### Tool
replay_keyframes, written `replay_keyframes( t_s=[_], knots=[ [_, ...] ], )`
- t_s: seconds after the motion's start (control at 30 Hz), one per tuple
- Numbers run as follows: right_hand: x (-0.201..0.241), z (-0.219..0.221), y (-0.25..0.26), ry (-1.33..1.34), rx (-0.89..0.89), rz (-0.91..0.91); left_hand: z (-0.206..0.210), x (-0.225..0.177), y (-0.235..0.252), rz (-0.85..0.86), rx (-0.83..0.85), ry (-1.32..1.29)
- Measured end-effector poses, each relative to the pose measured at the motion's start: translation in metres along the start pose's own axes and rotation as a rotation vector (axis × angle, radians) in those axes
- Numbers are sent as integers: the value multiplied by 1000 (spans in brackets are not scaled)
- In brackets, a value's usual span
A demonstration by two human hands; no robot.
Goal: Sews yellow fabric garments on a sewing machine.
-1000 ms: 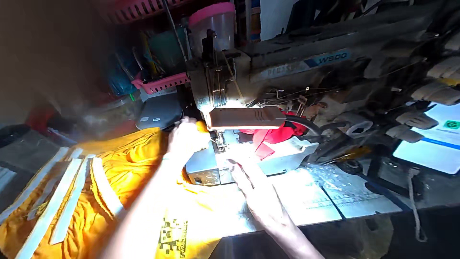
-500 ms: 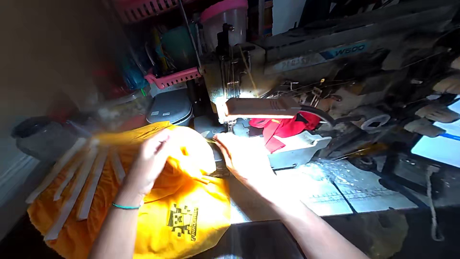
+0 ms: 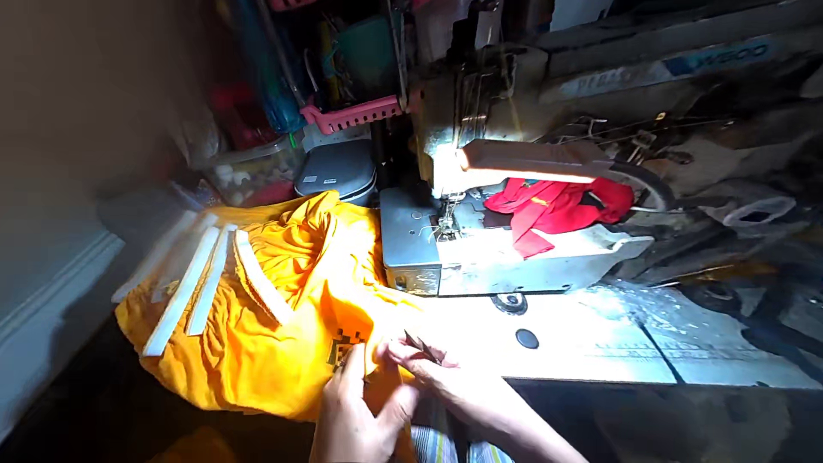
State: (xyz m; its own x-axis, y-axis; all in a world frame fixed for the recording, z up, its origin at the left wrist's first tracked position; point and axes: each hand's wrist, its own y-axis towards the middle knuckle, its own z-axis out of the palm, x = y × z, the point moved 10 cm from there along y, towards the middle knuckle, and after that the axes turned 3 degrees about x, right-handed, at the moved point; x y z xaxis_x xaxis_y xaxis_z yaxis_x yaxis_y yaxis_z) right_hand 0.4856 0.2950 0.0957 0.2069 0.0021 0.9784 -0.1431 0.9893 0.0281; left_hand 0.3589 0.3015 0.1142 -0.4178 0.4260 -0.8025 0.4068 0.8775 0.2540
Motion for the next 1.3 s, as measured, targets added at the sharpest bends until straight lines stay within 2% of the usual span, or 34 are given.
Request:
replay_keyframes(
  t_s=[0.07, 0.2, 0.37, 0.47, 0.53, 0.6, 0.7, 0.8, 0.93, 1.03, 1.1, 1.17, 1.3],
  knots=[
    [12, 4, -7, -22, -15, -107, -16, 3, 0, -19, -83, -150],
    [37, 9, -32, -405, -132, -394, -32, -1, 3, -85, -48, -588],
    [47, 44, -48, -846, -278, -436, -28, -11, 4, -135, -102, -685],
    [44, 35, -43, -913, -395, -629, -24, -3, 5, -79, -50, -738],
    [44, 27, -39, -878, -417, -712, -21, 4, 3, -70, -21, -772],
    [44, 19, -38, -778, -404, -703, -22, 7, 1, -84, -21, -826],
    [37, -1, -32, -450, -397, -457, -29, 6, 2, -87, -55, -852],
    [11, -18, -21, 62, -383, -202, -41, 7, 4, -91, -128, -840],
    [4, -11, -14, 334, -238, -166, -48, 11, 8, -137, -198, -1002],
    [-3, -9, -9, 563, -158, -66, -59, 14, 14, -131, -192, -1071],
    [-3, -17, -8, 621, -166, -42, -76, 14, 15, -115, -208, -983],
    [2, -27, -8, 585, -199, -99, -90, 11, 16, -45, -214, -864],
    [33, -34, -15, 111, -266, -383, -93, -16, 15, 162, -22, -456]
  ],
)
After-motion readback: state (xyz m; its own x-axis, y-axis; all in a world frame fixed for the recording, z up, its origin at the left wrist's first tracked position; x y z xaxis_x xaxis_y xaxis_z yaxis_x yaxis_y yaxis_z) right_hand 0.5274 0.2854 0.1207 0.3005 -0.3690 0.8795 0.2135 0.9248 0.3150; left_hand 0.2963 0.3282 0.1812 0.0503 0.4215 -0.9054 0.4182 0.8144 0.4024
